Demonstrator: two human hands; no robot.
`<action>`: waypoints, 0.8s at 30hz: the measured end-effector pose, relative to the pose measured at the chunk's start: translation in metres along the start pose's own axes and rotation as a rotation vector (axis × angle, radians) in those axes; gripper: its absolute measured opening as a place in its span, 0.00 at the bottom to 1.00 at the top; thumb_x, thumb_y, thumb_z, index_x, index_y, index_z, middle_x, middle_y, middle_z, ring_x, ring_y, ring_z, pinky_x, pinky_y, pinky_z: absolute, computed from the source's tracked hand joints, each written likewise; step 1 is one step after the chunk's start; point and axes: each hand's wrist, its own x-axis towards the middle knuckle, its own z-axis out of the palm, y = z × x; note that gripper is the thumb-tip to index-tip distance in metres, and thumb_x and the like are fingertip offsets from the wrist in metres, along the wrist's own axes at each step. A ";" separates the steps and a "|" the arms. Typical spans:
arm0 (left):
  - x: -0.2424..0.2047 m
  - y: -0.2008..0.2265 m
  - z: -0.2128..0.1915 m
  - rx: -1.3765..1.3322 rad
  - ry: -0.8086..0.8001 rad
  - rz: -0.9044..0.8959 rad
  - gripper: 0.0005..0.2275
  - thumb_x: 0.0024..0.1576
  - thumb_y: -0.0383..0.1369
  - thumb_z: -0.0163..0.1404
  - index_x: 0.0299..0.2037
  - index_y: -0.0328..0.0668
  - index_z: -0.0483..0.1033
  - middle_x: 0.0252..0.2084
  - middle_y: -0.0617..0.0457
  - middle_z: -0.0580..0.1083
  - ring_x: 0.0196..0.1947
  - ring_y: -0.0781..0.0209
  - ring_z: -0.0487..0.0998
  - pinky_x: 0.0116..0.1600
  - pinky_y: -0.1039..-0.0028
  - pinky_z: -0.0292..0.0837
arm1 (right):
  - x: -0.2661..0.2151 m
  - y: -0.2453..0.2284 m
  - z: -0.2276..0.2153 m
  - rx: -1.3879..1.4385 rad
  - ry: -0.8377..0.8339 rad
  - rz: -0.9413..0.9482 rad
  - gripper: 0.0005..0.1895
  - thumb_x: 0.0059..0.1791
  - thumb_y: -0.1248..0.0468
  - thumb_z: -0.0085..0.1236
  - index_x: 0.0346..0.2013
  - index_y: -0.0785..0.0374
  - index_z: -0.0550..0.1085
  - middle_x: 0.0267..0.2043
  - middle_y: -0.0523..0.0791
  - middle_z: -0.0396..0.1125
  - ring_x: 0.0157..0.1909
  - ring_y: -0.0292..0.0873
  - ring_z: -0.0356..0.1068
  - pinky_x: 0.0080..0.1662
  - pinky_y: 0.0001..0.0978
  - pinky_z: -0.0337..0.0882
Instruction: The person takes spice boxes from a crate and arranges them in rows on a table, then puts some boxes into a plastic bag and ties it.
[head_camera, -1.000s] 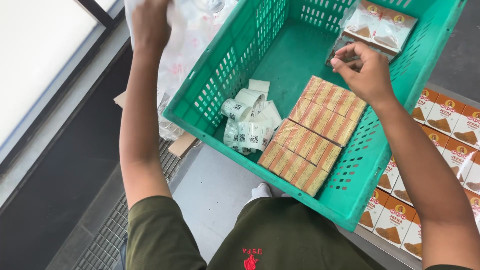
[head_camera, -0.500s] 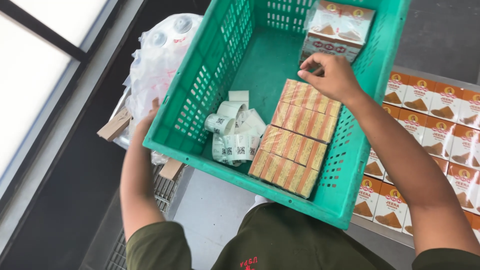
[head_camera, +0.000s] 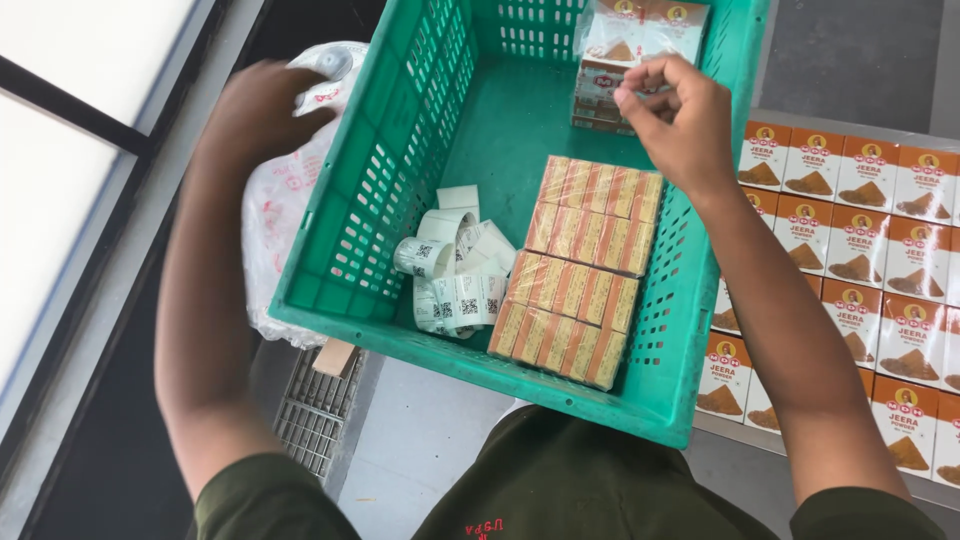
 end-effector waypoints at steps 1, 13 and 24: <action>0.023 0.025 -0.001 -0.068 0.019 0.101 0.19 0.58 0.42 0.60 0.57 0.45 0.81 0.44 0.39 0.79 0.47 0.40 0.79 0.51 0.52 0.73 | -0.006 -0.004 -0.004 -0.082 -0.006 0.040 0.08 0.58 0.64 0.64 0.47 0.66 0.77 0.42 0.44 0.75 0.41 0.33 0.77 0.41 0.25 0.76; 0.290 0.204 0.200 -0.178 0.136 0.205 0.14 0.51 0.41 0.61 0.44 0.46 0.81 0.46 0.42 0.78 0.48 0.40 0.79 0.49 0.52 0.75 | -0.052 -0.008 -0.019 -0.778 -0.361 -0.019 0.15 0.51 0.52 0.58 0.41 0.62 0.79 0.40 0.49 0.74 0.38 0.53 0.75 0.41 0.45 0.75; 0.359 0.211 0.306 -0.543 -0.023 -0.497 0.35 0.48 0.66 0.54 0.44 0.37 0.82 0.49 0.35 0.78 0.51 0.39 0.79 0.53 0.55 0.76 | -0.047 0.006 -0.014 -0.775 -0.400 0.136 0.19 0.54 0.51 0.53 0.42 0.64 0.78 0.37 0.50 0.74 0.32 0.48 0.76 0.38 0.42 0.77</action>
